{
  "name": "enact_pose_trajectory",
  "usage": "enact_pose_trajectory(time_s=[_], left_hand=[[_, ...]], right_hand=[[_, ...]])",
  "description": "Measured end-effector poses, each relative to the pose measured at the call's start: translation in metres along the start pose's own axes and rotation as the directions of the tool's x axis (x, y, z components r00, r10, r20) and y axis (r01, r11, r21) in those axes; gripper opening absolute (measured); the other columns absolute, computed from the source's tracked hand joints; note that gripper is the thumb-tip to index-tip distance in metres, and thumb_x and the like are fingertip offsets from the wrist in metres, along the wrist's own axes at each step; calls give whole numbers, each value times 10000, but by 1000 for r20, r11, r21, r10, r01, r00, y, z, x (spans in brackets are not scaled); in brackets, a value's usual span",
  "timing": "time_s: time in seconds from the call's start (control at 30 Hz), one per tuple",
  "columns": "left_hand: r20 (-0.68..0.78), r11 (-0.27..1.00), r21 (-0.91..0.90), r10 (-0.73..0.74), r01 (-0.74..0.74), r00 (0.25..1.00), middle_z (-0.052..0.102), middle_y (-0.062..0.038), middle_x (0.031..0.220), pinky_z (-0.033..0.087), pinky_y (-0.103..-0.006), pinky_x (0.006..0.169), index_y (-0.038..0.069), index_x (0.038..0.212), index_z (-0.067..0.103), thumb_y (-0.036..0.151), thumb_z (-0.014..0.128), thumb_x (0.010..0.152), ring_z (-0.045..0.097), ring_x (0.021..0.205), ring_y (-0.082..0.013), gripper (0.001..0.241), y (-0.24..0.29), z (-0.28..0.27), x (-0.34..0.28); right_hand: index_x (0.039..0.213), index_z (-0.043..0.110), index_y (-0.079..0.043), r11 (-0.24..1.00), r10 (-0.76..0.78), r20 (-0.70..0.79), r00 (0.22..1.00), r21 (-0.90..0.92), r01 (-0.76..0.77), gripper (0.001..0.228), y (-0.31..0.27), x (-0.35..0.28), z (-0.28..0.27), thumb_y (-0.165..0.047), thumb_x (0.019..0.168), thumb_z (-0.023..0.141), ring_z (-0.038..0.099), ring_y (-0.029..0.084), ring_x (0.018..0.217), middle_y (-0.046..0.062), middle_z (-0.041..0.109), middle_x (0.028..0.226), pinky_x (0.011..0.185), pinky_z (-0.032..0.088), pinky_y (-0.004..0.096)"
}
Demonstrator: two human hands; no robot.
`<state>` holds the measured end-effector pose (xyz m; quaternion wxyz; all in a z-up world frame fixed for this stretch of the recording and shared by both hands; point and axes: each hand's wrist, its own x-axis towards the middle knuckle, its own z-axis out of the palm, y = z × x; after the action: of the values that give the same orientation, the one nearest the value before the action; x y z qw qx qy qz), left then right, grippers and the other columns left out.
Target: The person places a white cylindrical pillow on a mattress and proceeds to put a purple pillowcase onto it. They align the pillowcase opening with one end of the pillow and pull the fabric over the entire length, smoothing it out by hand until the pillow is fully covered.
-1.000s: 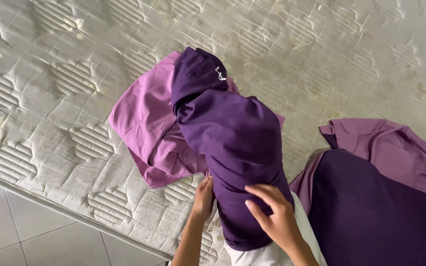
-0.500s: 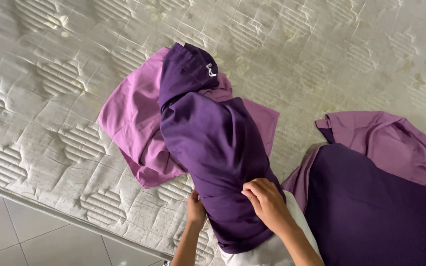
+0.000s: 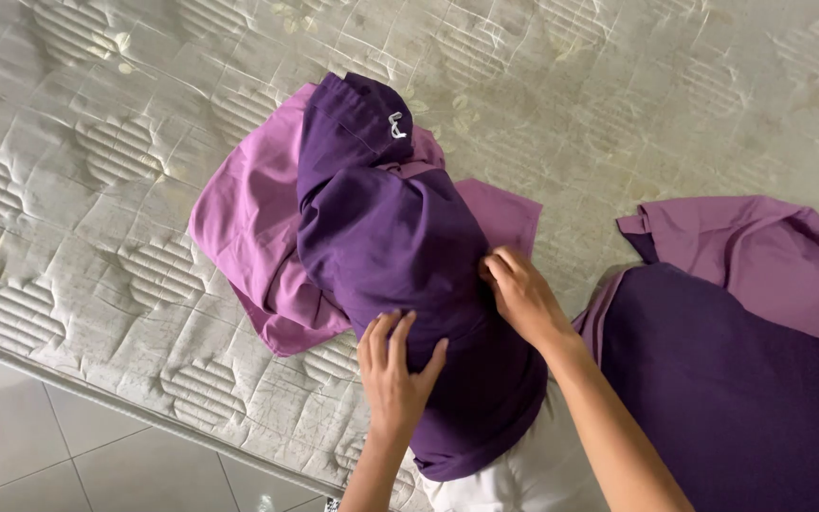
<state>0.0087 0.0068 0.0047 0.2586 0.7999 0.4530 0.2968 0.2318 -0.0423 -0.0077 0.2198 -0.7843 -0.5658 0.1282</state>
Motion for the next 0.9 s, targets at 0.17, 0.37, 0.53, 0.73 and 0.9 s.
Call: enact_pose_trajectory(time_s=[0.17,0.37,0.53,0.73,0.9], left_hand=[[55,980,129,143,-149,988,712,63,959,463,-342,915,217,985,800,309,767,916,620,968,-190,120,2,11,28],[93,989,-70,139,-133,986,696,19,981,470,-316,874,51,908,790,92,776,860,605,887,-156,65,14,-8,27],[128,988,-2,153,-154,980,683,-1,1052,480,-334,899,64,1020,798,116,753,885,613,943,-173,152,17,-9,25],[170,996,58,54,-65,984,727,15,1027,492,-359,955,100,968,799,157,745,886,611,987,-186,113,0,0,4],[358,985,-171,54,9,932,782,-33,1006,542,-320,911,51,934,792,85,700,886,678,964,-188,110,-14,-24,-13]], right_hand=[[1361,618,-135,990,-22,-7,1000,138,23,388,8,6,-5,-68,980,643,623,288,1241,86,648,1276,1014,515,409],[1013,700,36,992,-92,-12,996,-88,91,233,6,31,32,97,792,660,665,267,1019,114,688,1132,1030,516,398],[1100,642,-16,952,-204,126,971,-207,227,271,29,-15,1,7,832,602,590,263,1073,109,609,1158,1042,450,398],[1087,659,-37,990,-77,200,977,-100,98,279,16,-89,-21,-20,808,648,635,206,985,42,662,1082,998,465,383],[1173,659,-90,980,84,-23,996,183,-78,313,-45,-60,-58,-179,877,709,674,232,1068,49,702,1194,997,455,395]])
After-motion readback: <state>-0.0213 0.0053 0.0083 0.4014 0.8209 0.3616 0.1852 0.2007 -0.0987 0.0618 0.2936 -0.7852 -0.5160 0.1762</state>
